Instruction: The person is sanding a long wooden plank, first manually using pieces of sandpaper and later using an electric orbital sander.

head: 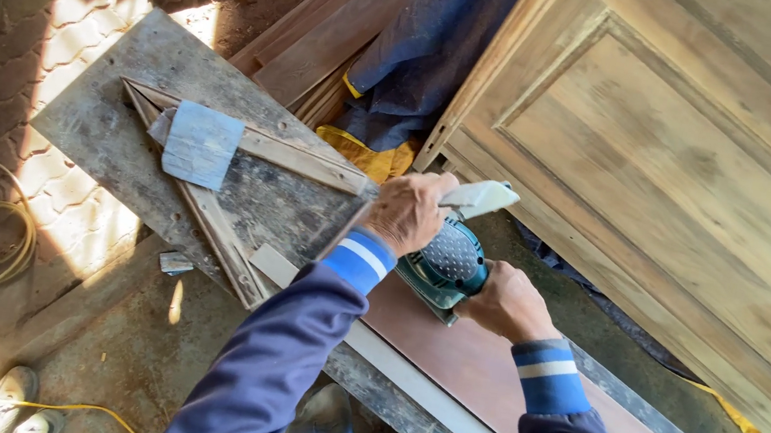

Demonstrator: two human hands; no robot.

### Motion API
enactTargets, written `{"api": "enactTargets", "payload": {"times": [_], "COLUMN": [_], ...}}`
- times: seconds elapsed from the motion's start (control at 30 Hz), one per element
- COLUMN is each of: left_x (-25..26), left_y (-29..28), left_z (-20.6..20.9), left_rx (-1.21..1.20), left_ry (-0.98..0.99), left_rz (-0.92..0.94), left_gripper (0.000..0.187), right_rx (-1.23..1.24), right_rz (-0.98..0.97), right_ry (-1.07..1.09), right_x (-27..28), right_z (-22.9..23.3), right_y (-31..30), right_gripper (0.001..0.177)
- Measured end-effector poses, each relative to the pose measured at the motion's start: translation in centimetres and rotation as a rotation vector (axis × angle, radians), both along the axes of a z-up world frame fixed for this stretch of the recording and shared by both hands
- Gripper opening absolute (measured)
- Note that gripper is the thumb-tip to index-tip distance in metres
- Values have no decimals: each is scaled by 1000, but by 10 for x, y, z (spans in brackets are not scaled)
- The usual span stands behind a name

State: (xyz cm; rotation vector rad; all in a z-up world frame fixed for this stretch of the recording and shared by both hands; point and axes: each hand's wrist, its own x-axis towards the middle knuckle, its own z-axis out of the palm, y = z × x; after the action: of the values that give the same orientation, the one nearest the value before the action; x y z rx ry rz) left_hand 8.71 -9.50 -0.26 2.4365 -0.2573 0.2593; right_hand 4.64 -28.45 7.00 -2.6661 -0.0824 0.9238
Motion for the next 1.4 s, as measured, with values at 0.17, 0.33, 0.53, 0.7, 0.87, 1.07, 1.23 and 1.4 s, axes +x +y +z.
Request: {"api": "enactTargets", "payload": {"times": [0.17,0.33,0.53,0.7,0.87,1.07,1.23,1.4], "left_x": [-29,-60,-101,-135,-169,-199,-196,-185], "left_y": [-77,-166,-279,-371,-439,-485,-491,-476], "left_z": [14,15,13,7,12,11,7,11], "left_rx": [-95,-123,-157,-149,-149,-219,-221,-218], "left_ry": [-26,-25,-31,12,28,17,11,13], "left_rz": [-106,-133,-147,-128,-118,-125,-134,-110], "left_gripper": [18,19,18,16,14,15,15,18], "right_rx": [38,24,2,-63,-102,-121,-115,-128], "right_rz": [-86,-116,-167,-204,-178,-223,-275,-242], "right_ry": [29,58,93,146,163,238,294,250], "right_x": [-34,-70,-110,-139,-166,-183,-183,-173], "right_z": [-8,-7,-15,-22,-33,-32,-42,-38], "right_y": [-80,-165,-280,-372,-455,-504,-516,-499], "right_gripper": [48,44,44,41,41,44,45,41]}}
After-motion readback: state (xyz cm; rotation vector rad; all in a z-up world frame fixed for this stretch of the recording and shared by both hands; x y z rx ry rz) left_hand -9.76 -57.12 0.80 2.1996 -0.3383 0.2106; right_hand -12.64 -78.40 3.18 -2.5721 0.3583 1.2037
